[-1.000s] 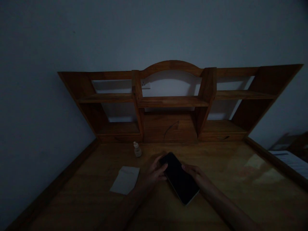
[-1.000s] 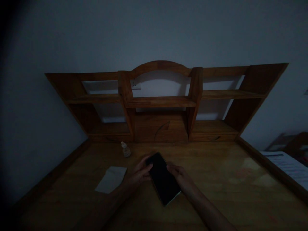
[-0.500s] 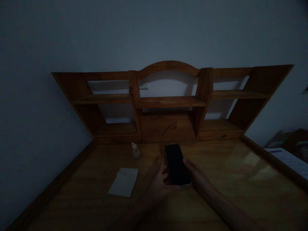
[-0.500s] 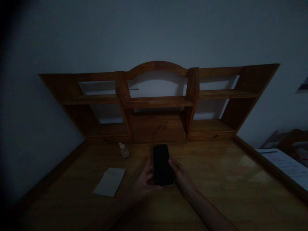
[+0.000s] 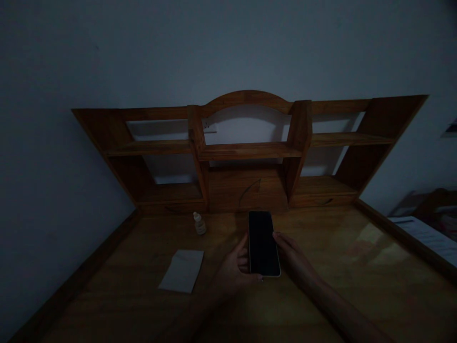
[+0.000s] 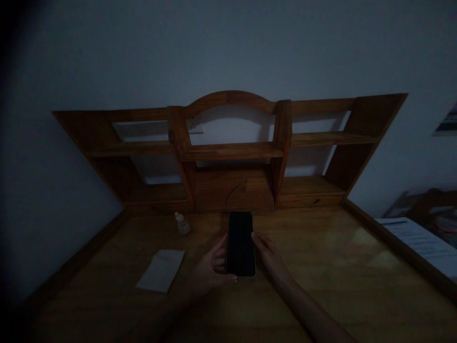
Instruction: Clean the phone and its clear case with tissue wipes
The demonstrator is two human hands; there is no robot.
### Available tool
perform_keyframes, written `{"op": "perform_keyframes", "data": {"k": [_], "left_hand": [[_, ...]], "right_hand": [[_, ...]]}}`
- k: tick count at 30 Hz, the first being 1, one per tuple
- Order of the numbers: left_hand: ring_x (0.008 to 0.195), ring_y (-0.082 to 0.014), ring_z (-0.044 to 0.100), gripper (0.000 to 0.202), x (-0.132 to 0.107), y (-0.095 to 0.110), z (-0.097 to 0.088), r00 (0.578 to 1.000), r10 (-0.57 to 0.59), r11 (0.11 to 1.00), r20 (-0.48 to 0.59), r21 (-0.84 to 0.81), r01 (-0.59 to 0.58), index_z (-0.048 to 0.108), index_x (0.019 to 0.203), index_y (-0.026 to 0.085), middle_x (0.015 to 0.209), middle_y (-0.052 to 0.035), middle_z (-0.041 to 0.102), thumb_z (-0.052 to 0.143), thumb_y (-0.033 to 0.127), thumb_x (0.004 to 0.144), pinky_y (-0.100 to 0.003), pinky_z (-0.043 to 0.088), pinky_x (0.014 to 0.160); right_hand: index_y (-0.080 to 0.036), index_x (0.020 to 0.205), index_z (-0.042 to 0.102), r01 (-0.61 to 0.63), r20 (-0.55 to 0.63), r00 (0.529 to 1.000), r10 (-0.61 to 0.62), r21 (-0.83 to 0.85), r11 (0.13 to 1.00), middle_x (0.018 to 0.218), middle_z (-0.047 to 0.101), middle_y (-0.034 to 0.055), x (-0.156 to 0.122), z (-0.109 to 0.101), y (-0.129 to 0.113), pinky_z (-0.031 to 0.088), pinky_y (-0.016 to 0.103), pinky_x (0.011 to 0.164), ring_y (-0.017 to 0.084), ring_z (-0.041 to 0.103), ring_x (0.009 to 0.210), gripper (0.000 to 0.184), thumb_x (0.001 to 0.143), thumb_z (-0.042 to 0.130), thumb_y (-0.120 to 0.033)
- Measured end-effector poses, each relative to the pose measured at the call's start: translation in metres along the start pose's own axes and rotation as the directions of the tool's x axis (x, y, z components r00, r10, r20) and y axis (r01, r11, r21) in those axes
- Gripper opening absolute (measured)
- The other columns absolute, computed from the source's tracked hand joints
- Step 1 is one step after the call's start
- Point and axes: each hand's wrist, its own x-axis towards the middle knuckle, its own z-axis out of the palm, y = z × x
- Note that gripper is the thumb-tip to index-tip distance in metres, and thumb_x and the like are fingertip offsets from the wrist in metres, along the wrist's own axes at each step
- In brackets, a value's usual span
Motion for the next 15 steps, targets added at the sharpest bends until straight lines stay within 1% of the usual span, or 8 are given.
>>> {"op": "perform_keyframes", "data": {"k": [2, 4, 7, 9, 12, 15], "left_hand": [[0.103, -0.0305, 0.067, 0.125, -0.001, 0.003, 0.001, 1.000, -0.013, 1.000, 0.021, 0.019, 0.012, 0.009, 0.158, 0.019, 0.121, -0.0141, 0.067, 0.086, 0.020, 0.059, -0.034, 0.055, 0.079], [0.102, -0.0285, 0.068, 0.125, -0.002, 0.006, 0.002, 0.999, -0.038, 0.999, 0.034, 0.040, 0.036, 0.010, 0.157, 0.018, 0.117, -0.0138, 0.070, 0.086, 0.019, 0.058, -0.034, 0.055, 0.080], [0.102, -0.0271, 0.069, 0.122, -0.004, 0.010, 0.003, 0.996, -0.076, 0.997, 0.055, 0.036, 0.074, 0.016, 0.156, 0.015, 0.119, -0.0168, 0.069, 0.087, 0.018, 0.057, -0.036, 0.055, 0.083], [0.103, -0.0272, 0.069, 0.114, -0.005, 0.012, 0.003, 0.994, -0.079, 0.997, 0.070, 0.019, 0.078, 0.024, 0.154, 0.013, 0.119, -0.0179, 0.070, 0.086, 0.020, 0.059, -0.035, 0.055, 0.083], [0.102, -0.0268, 0.070, 0.103, -0.005, 0.010, 0.002, 0.994, -0.076, 0.997, 0.082, 0.004, 0.076, 0.035, 0.151, 0.015, 0.114, -0.0157, 0.072, 0.086, 0.024, 0.062, -0.034, 0.055, 0.083], [0.099, -0.0260, 0.071, 0.096, -0.004, 0.005, 0.002, 0.994, -0.066, 0.997, 0.089, -0.023, 0.068, 0.040, 0.148, 0.017, 0.110, -0.0139, 0.074, 0.086, 0.028, 0.064, -0.034, 0.055, 0.082]], "right_hand": [[-0.021, 0.102, 0.071, -0.009, -0.044, 0.999, 0.010, 0.005, 1.000, 0.109, 0.074, 0.0102, -0.001, 0.001, -0.005, 0.051, 0.045, 0.091, 0.034, 0.066, 0.108, 0.051, 0.075, 0.072, -0.064], [-0.022, 0.105, 0.070, -0.014, -0.071, 0.997, 0.016, 0.036, 0.999, 0.109, 0.074, 0.0096, -0.002, 0.003, -0.008, 0.052, 0.045, 0.090, 0.033, 0.066, 0.108, 0.050, 0.075, 0.073, -0.062], [-0.023, 0.111, 0.067, -0.016, -0.098, 0.995, 0.027, 0.106, 0.994, 0.112, 0.073, 0.0087, -0.002, 0.005, -0.012, 0.052, 0.044, 0.090, 0.032, 0.066, 0.108, 0.049, 0.076, 0.076, -0.056], [-0.023, 0.112, 0.066, -0.023, -0.089, 0.995, 0.035, 0.129, 0.991, 0.110, 0.073, 0.0089, -0.002, 0.005, -0.014, 0.053, 0.042, 0.088, 0.031, 0.067, 0.107, 0.048, 0.077, 0.076, -0.054], [-0.021, 0.107, 0.067, -0.022, -0.072, 0.997, 0.031, 0.112, 0.993, 0.104, 0.073, 0.0097, -0.003, 0.005, -0.017, 0.053, 0.040, 0.083, 0.031, 0.068, 0.100, 0.045, 0.078, 0.074, -0.055], [-0.020, 0.099, 0.068, -0.002, -0.099, 0.995, 0.012, 0.094, 0.996, 0.099, 0.073, 0.0096, -0.002, 0.004, -0.018, 0.052, 0.039, 0.080, 0.030, 0.069, 0.095, 0.042, 0.077, 0.075, -0.056]]}}
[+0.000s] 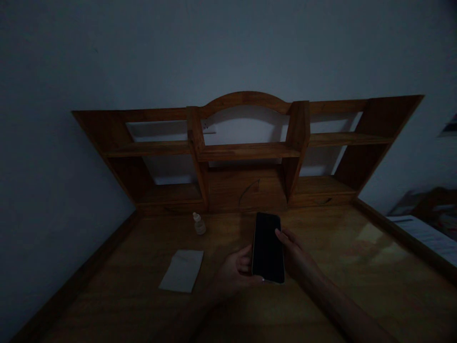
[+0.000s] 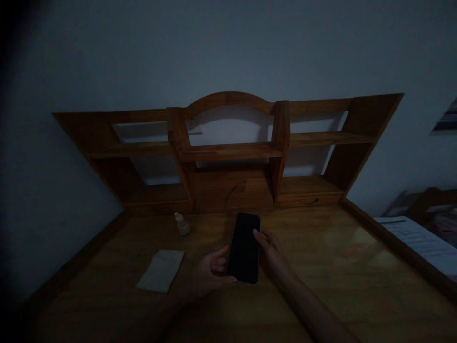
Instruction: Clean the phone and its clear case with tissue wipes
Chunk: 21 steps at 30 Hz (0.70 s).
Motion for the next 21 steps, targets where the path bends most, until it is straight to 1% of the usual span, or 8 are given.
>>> {"op": "perform_keyframes", "data": {"k": [4, 7, 10, 13, 16, 18, 21], "left_hand": [[0.097, -0.0259, 0.072, 0.092, 0.0013, -0.0053, 0.0009, 0.999, 0.013, 0.998, 0.036, -0.062, -0.010, 0.044, 0.145, 0.017, 0.109, -0.0139, 0.074, 0.086, 0.029, 0.065, -0.034, 0.054, 0.082], [0.097, -0.0261, 0.071, 0.082, 0.0003, -0.0036, 0.0030, 0.999, -0.004, 0.995, 0.046, -0.095, 0.008, 0.052, 0.139, 0.017, 0.110, -0.0138, 0.074, 0.086, 0.029, 0.065, -0.033, 0.054, 0.082], [0.096, -0.0256, 0.071, 0.079, -0.0008, -0.0014, 0.0048, 0.998, -0.001, 0.992, 0.065, -0.130, 0.009, 0.054, 0.137, 0.018, 0.109, -0.0126, 0.075, 0.086, 0.029, 0.066, -0.031, 0.053, 0.080], [0.093, -0.0263, 0.072, 0.080, 0.0005, -0.0028, 0.0048, 0.999, -0.014, 0.992, 0.052, -0.128, 0.021, 0.055, 0.138, 0.018, 0.106, -0.0135, 0.075, 0.086, 0.031, 0.066, -0.032, 0.053, 0.079], [0.097, -0.0289, 0.071, 0.076, 0.0037, -0.0062, 0.0035, 0.999, -0.018, 0.992, 0.026, -0.125, 0.021, 0.059, 0.133, 0.016, 0.107, -0.0150, 0.074, 0.087, 0.031, 0.064, -0.036, 0.053, 0.083], [0.099, -0.0292, 0.070, 0.070, 0.0051, -0.0076, 0.0028, 1.000, -0.012, 0.990, 0.013, -0.141, 0.014, 0.062, 0.125, 0.015, 0.108, -0.0146, 0.074, 0.089, 0.028, 0.061, -0.037, 0.053, 0.084], [0.095, -0.0273, 0.071, 0.066, 0.0041, -0.0081, 0.0031, 0.999, -0.043, 0.984, -0.015, -0.176, 0.040, 0.062, 0.117, 0.016, 0.105, -0.0119, 0.074, 0.090, 0.022, 0.057, -0.036, 0.055, 0.081]], "right_hand": [[-0.019, 0.096, 0.067, 0.000, -0.004, 1.000, 0.000, -0.008, 1.000, 0.096, 0.073, 0.0095, 0.0011, -0.0025, 0.0001, 0.051, 0.037, 0.076, 0.029, 0.068, 0.091, 0.040, 0.077, 0.075, -0.054], [-0.019, 0.095, 0.066, -0.006, -0.007, 1.000, 0.006, 0.016, 1.000, 0.093, 0.072, 0.0087, 0.0007, -0.0024, 0.0002, 0.051, 0.036, 0.074, 0.027, 0.068, 0.086, 0.038, 0.079, 0.075, -0.052], [-0.020, 0.091, 0.065, 0.000, -0.022, 1.000, 0.001, 0.042, 0.999, 0.088, 0.071, 0.0072, -0.0008, -0.0005, -0.0002, 0.051, 0.035, 0.073, 0.025, 0.067, 0.081, 0.035, 0.078, 0.076, -0.050], [-0.021, 0.089, 0.063, 0.019, -0.046, 0.999, -0.017, 0.049, 0.999, 0.087, 0.071, 0.0059, -0.0013, 0.0014, -0.0004, 0.051, 0.035, 0.072, 0.024, 0.066, 0.080, 0.034, 0.077, 0.077, -0.049], [-0.022, 0.087, 0.062, 0.033, -0.077, 0.997, -0.030, 0.038, 0.999, 0.085, 0.071, 0.0053, 0.0010, 0.0010, 0.0021, 0.051, 0.035, 0.071, 0.026, 0.067, 0.081, 0.035, 0.075, 0.078, -0.050], [-0.022, 0.089, 0.062, 0.031, -0.096, 0.995, -0.027, 0.041, 0.999, 0.087, 0.072, 0.0050, 0.0032, -0.0009, 0.0050, 0.052, 0.035, 0.072, 0.026, 0.068, 0.083, 0.035, 0.075, 0.079, -0.049], [-0.023, 0.100, 0.064, 0.001, -0.113, 0.994, 0.003, 0.032, 0.999, 0.096, 0.073, 0.0058, 0.0047, -0.0036, 0.0079, 0.054, 0.037, 0.077, 0.028, 0.069, 0.092, 0.040, 0.073, 0.080, -0.048]]}}
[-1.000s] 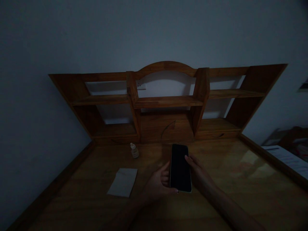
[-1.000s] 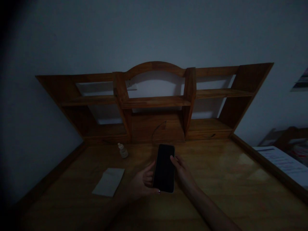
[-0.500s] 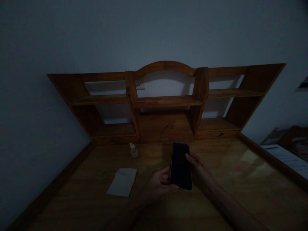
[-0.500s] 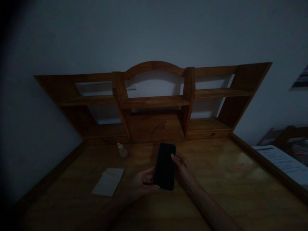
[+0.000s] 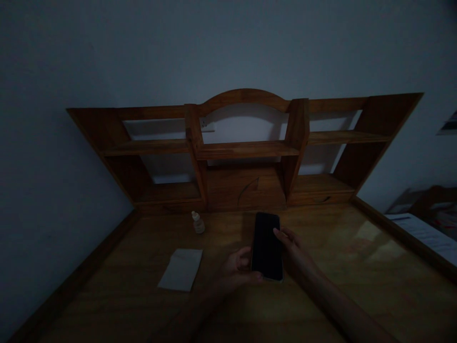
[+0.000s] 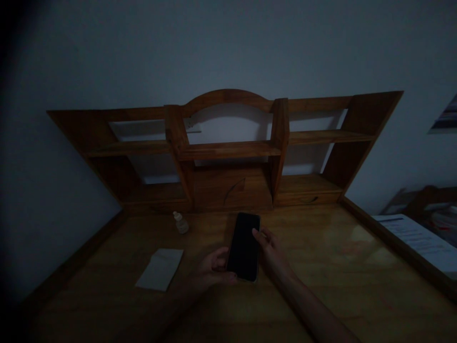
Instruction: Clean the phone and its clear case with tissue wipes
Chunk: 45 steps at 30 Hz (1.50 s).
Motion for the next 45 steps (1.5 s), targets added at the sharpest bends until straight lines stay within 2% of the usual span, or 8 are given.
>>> {"op": "perform_keyframes", "data": {"k": [7, 10, 14, 23, 30, 35, 41, 45], "left_hand": [[0.098, -0.0308, 0.070, 0.088, 0.000, -0.006, 0.003, 0.971, -0.088, 0.965, -0.224, -0.260, 0.027, 0.046, 0.128, 0.017, 0.104, -0.0107, 0.069, 0.091, 0.018, 0.053, -0.047, 0.058, 0.085], [0.099, -0.0322, 0.069, 0.090, 0.004, -0.002, 0.001, 0.941, -0.054, 0.958, -0.335, -0.283, -0.045, 0.047, 0.126, 0.018, 0.103, -0.0105, 0.068, 0.093, 0.018, 0.049, -0.049, 0.058, 0.087], [0.103, -0.0328, 0.068, 0.071, 0.004, 0.007, -0.004, 0.952, 0.010, 0.973, -0.305, -0.216, -0.079, 0.055, 0.113, 0.016, 0.102, -0.0122, 0.071, 0.092, 0.023, 0.052, -0.049, 0.055, 0.093], [0.102, -0.0307, 0.068, 0.077, 0.006, -0.005, -0.010, 0.969, 0.055, 0.992, -0.241, -0.099, -0.081, 0.050, 0.124, 0.018, 0.107, -0.0114, 0.070, 0.089, 0.028, 0.058, -0.045, 0.055, 0.088], [0.107, -0.0248, 0.065, 0.050, 0.010, 0.018, -0.017, 0.917, 0.119, 0.953, -0.381, -0.217, -0.213, 0.063, 0.118, 0.021, 0.124, -0.0100, 0.066, 0.078, 0.041, 0.074, -0.031, 0.053, 0.079], [0.086, -0.0180, 0.066, 0.042, 0.011, 0.028, -0.040, 0.870, 0.171, 0.964, -0.463, -0.102, -0.244, 0.072, 0.102, 0.015, 0.098, -0.0075, 0.073, 0.079, 0.043, 0.071, -0.026, 0.049, 0.076], [0.085, -0.0193, 0.066, 0.040, 0.014, 0.023, -0.050, 0.866, 0.185, 0.980, -0.464, 0.021, -0.198, 0.077, 0.098, 0.018, 0.098, -0.0082, 0.075, 0.082, 0.043, 0.068, -0.027, 0.048, 0.076], [0.091, -0.0200, 0.067, 0.041, 0.015, 0.022, -0.051, 0.843, 0.200, 0.974, -0.499, 0.009, -0.226, 0.078, 0.099, 0.018, 0.102, -0.0095, 0.075, 0.083, 0.042, 0.067, -0.028, 0.048, 0.081]], "right_hand": [[-0.019, 0.111, 0.070, 0.030, 0.275, 0.961, 0.005, -0.124, 0.992, 0.115, 0.072, 0.0106, -0.013, 0.010, -0.012, 0.049, 0.042, 0.095, 0.030, 0.065, 0.111, 0.044, 0.080, 0.073, -0.050], [-0.019, 0.110, 0.070, 0.073, 0.392, 0.919, 0.031, -0.246, 0.966, 0.108, 0.074, 0.0095, -0.016, 0.012, -0.012, 0.054, 0.035, 0.080, 0.026, 0.070, 0.096, 0.042, 0.080, 0.074, -0.049], [-0.018, 0.103, 0.067, 0.141, 0.437, 0.898, 0.046, -0.385, 0.912, 0.066, 0.067, 0.0001, -0.015, 0.009, -0.006, 0.044, 0.023, 0.045, 0.012, 0.057, 0.047, 0.043, 0.081, 0.070, -0.054], [-0.020, 0.116, 0.054, 0.112, 0.364, 0.930, 0.053, -0.416, 0.902, 0.051, 0.060, -0.0052, -0.020, 0.005, -0.004, 0.032, 0.019, 0.035, 0.010, 0.045, 0.033, 0.051, 0.083, 0.067, -0.056], [-0.023, 0.108, 0.054, -0.001, 0.471, 0.860, 0.196, -0.383, 0.924, 0.064, 0.061, -0.0058, -0.033, 0.007, -0.008, 0.032, 0.018, 0.035, 0.007, 0.047, 0.037, 0.043, 0.080, 0.072, -0.050], [-0.026, 0.110, 0.057, -0.070, 0.560, 0.759, 0.333, -0.438, 0.896, 0.073, 0.061, -0.0056, -0.045, 0.007, 0.000, 0.034, 0.017, 0.038, 0.005, 0.045, 0.041, 0.039, 0.080, 0.075, -0.044], [-0.024, 0.105, 0.058, -0.066, 0.626, 0.711, 0.320, -0.394, 0.917, 0.073, 0.059, -0.0055, -0.037, 0.004, 0.007, 0.032, 0.015, 0.037, 0.005, 0.046, 0.043, 0.033, 0.081, 0.076, -0.038], [-0.025, 0.115, 0.059, 0.000, 0.685, 0.683, 0.256, -0.350, 0.937, 0.093, 0.065, 0.0015, -0.039, 0.007, 0.002, 0.051, 0.024, 0.059, 0.015, 0.064, 0.074, 0.040, 0.082, 0.075, -0.040]]}}
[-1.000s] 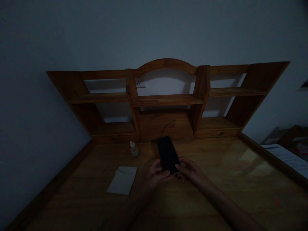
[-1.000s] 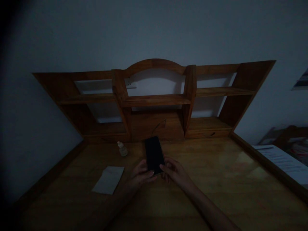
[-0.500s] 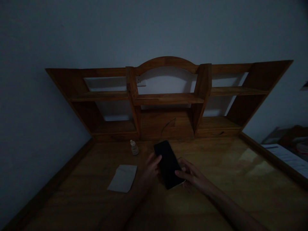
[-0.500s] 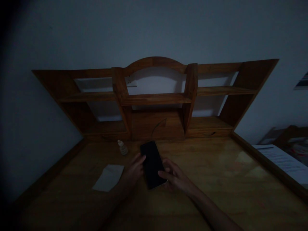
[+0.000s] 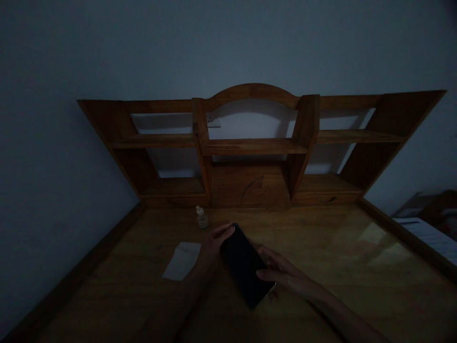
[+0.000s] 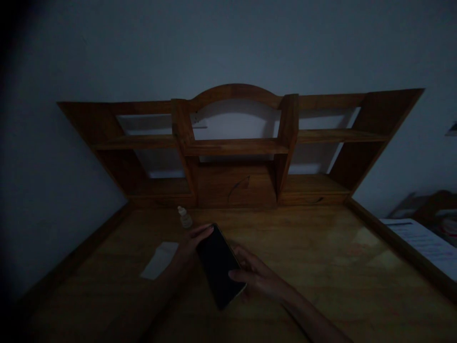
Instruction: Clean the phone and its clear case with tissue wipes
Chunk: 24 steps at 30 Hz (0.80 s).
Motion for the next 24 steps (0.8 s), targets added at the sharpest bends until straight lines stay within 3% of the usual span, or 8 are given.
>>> {"op": "perform_keyframes", "data": {"k": [2, 4, 7, 10, 14, 20, 22, 24], "left_hand": [[0.093, -0.0206, 0.067, 0.040, 0.000, 0.000, -0.001, 1.000, 0.004, 1.000, -0.030, -0.003, -0.004, 0.078, 0.098, 0.018, 0.102, -0.0093, 0.076, 0.083, 0.042, 0.066, -0.029, 0.048, 0.083], [0.095, -0.0217, 0.067, 0.039, 0.000, 0.000, -0.002, 0.998, 0.010, 1.000, -0.059, 0.015, -0.009, 0.078, 0.097, 0.019, 0.103, -0.0089, 0.076, 0.083, 0.042, 0.066, -0.030, 0.048, 0.085], [0.102, -0.0239, 0.066, 0.041, -0.001, 0.001, 0.000, 0.997, 0.044, 0.996, -0.066, 0.080, -0.039, 0.078, 0.100, 0.020, 0.108, -0.0085, 0.075, 0.083, 0.043, 0.067, -0.032, 0.048, 0.090], [0.109, -0.0249, 0.064, 0.043, -0.002, 0.004, 0.005, 0.999, 0.034, 0.999, -0.027, -0.034, -0.035, 0.076, 0.105, 0.018, 0.115, -0.0098, 0.072, 0.077, 0.048, 0.074, -0.033, 0.046, 0.096], [0.100, -0.0259, 0.067, 0.050, -0.003, 0.004, 0.012, 0.986, -0.130, 0.942, 0.109, -0.297, 0.157, 0.073, 0.104, 0.012, 0.110, -0.0148, 0.072, 0.070, 0.055, 0.078, -0.036, 0.051, 0.090], [0.085, -0.0190, 0.067, 0.039, -0.002, -0.011, 0.004, 0.999, -0.024, 0.988, -0.048, -0.151, 0.016, 0.071, 0.097, 0.019, 0.095, -0.0045, 0.073, 0.078, 0.047, 0.072, -0.027, 0.050, 0.071], [0.090, -0.0200, 0.067, 0.038, -0.003, -0.012, 0.002, 0.996, -0.003, 0.993, -0.093, -0.115, -0.008, 0.071, 0.098, 0.021, 0.098, -0.0038, 0.073, 0.078, 0.047, 0.072, -0.027, 0.050, 0.074], [0.100, -0.0216, 0.066, 0.038, -0.004, -0.012, 0.002, 0.995, 0.020, 0.994, -0.098, -0.100, -0.030, 0.071, 0.101, 0.022, 0.106, -0.0043, 0.072, 0.078, 0.046, 0.072, -0.028, 0.049, 0.081]], "right_hand": [[-0.026, 0.129, 0.054, 0.024, 0.030, 0.999, -0.024, -0.015, 1.000, 0.116, 0.063, 0.0068, -0.001, 0.002, -0.005, 0.054, 0.036, 0.085, 0.025, 0.063, 0.105, 0.055, 0.081, 0.075, -0.042], [-0.027, 0.141, 0.046, 0.040, 0.077, 0.996, -0.039, -0.012, 0.999, 0.135, 0.055, 0.0087, -0.001, 0.004, -0.008, 0.043, 0.045, 0.106, 0.030, 0.049, 0.129, 0.070, 0.080, 0.076, -0.042], [-0.029, 0.148, 0.036, 0.059, 0.115, 0.991, -0.062, 0.027, 0.998, 0.150, 0.043, 0.0081, 0.001, 0.006, -0.006, 0.027, 0.050, 0.118, 0.031, 0.033, 0.142, 0.084, 0.077, 0.081, -0.037], [-0.033, 0.148, 0.033, 0.018, 0.104, 0.994, -0.031, 0.126, 0.992, 0.154, 0.036, 0.0076, 0.003, 0.007, 0.000, 0.037, 0.053, 0.112, 0.033, 0.036, 0.141, 0.089, 0.075, 0.083, -0.030], [-0.037, 0.147, 0.031, -0.024, 0.064, 0.998, 0.005, 0.290, 0.957, 0.155, 0.034, 0.0089, 0.003, 0.010, 0.003, 0.058, 0.052, 0.085, 0.037, 0.049, 0.130, 0.087, 0.077, 0.080, -0.026], [-0.035, 0.144, 0.034, -0.047, 0.039, 0.999, 0.038, 0.266, 0.963, 0.153, 0.036, 0.0095, 0.003, 0.013, -0.001, 0.060, 0.051, 0.081, 0.039, 0.045, 0.132, 0.089, 0.071, 0.084, -0.026], [-0.035, 0.144, 0.035, -0.041, 0.025, 0.999, 0.037, 0.213, 0.976, 0.152, 0.038, 0.0090, 0.004, 0.013, 0.001, 0.059, 0.053, 0.083, 0.039, 0.043, 0.134, 0.089, 0.071, 0.085, -0.028], [-0.033, 0.142, 0.039, 0.008, -0.009, 1.000, -0.007, 0.129, 0.992, 0.150, 0.042, 0.0078, 0.004, 0.013, 0.002, 0.052, 0.056, 0.096, 0.037, 0.039, 0.138, 0.088, 0.069, 0.087, -0.029]]}}
